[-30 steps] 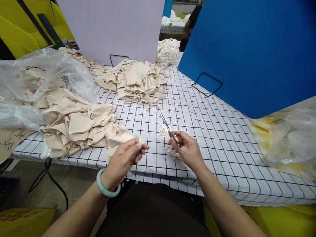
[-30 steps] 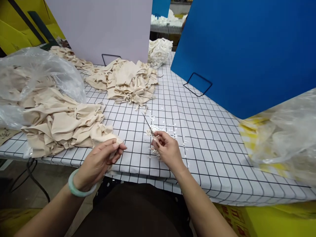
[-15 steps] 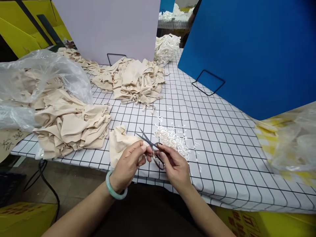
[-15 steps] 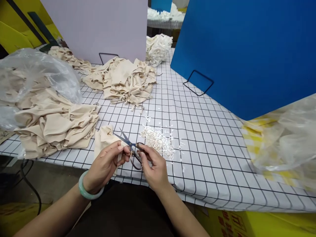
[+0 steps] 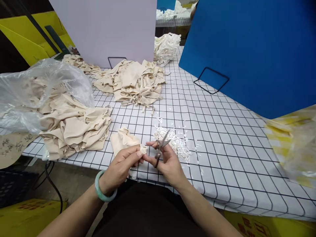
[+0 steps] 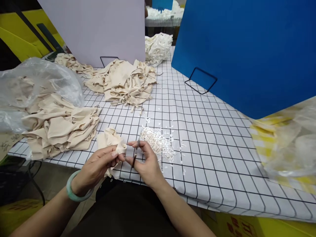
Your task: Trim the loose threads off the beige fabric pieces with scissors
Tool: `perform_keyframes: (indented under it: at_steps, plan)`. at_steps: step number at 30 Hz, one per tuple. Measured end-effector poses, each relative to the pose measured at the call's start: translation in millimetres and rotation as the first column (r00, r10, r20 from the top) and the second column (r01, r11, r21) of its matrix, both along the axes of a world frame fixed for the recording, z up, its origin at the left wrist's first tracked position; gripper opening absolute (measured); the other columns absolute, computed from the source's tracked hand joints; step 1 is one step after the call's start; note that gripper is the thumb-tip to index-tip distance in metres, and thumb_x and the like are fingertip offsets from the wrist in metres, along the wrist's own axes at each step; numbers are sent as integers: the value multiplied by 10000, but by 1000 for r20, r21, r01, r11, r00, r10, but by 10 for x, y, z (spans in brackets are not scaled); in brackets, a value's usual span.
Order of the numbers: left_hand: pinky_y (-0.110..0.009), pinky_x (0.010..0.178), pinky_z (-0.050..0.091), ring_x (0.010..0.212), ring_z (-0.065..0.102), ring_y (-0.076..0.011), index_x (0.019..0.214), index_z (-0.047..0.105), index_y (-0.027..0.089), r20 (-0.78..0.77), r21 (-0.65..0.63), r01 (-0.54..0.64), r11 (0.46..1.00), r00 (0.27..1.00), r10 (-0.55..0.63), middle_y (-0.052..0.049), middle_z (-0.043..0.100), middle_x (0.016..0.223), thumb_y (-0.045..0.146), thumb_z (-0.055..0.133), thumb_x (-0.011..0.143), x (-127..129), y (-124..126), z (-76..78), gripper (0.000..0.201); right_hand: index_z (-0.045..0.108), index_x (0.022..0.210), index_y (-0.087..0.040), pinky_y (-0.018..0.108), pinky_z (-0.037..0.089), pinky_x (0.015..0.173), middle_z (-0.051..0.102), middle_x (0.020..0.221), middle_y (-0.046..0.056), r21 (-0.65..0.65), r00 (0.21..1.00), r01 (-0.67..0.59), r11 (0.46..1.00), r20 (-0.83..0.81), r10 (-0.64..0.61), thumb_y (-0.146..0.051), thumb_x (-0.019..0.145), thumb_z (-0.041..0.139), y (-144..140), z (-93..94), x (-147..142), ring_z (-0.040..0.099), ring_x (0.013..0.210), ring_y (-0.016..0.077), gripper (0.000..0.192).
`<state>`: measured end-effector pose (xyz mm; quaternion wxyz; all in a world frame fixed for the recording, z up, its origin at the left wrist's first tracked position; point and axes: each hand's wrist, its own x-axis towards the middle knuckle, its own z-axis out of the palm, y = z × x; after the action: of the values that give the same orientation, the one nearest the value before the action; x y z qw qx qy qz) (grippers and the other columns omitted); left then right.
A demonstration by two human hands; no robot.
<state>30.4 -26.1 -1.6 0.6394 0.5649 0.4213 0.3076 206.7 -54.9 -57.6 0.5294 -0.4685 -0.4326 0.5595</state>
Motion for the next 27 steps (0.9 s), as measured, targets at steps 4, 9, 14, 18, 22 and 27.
perform_keyframes:
  at_steps: [4, 9, 14, 18, 22, 27]
  plan:
    - [-338, 922, 434, 1010, 516, -230, 812, 726, 178, -110, 286, -56, 957, 990, 91, -95, 555, 966, 330, 530, 987, -123, 7, 150, 303, 560, 943, -246, 317, 512, 895, 658, 949, 0, 45, 994, -13, 999, -105, 18, -266, 743, 820, 115, 67, -385, 639, 951, 167, 329]
    - [-290, 924, 472, 1063, 538, -210, 743, 698, 173, 140, 236, -311, 920, 948, 285, -83, 556, 1129, 282, 547, 973, -223, 42, 197, 296, 517, 946, -259, 276, 530, 795, 657, 938, -7, -70, 909, -204, 976, -383, 163, -299, 674, 852, 139, 186, -842, 646, 874, 154, 434]
    - [-237, 631, 497, 705, 530, -119, 847, 682, 165, 291, -63, -435, 898, 853, 433, -61, 566, 1023, 321, 591, 934, -163, 107, 69, 201, 555, 939, -241, 345, 515, 882, 645, 993, 31, -47, 974, -204, 978, -114, 198, -327, 690, 824, 58, 118, -644, 629, 950, 198, 376]
    - [-267, 690, 524, 874, 589, -177, 762, 700, 149, 184, 14, -306, 952, 937, 298, -104, 549, 1196, 311, 558, 947, -25, 142, -14, 285, 585, 983, -256, 414, 480, 963, 599, 1020, 26, -27, 981, -30, 999, 189, 35, -333, 607, 872, -11, 59, -320, 594, 1014, 237, 479]
    - [-322, 859, 535, 1199, 541, -289, 726, 723, 156, 239, 25, -220, 975, 949, 208, -134, 618, 1143, 284, 514, 960, 123, 185, 0, 339, 503, 985, -266, 343, 520, 849, 600, 1003, 7, -32, 998, 63, 998, -8, -63, -345, 689, 833, 30, 99, -375, 606, 934, 191, 451]
    - [-276, 702, 523, 839, 595, -167, 705, 706, 143, 326, -102, -273, 956, 899, 292, -101, 616, 1100, 283, 560, 929, 182, 209, 47, 301, 473, 935, -250, 285, 519, 708, 581, 878, -8, -117, 962, -48, 992, -271, 14, -458, 780, 758, 78, 117, -558, 604, 767, 147, 386]
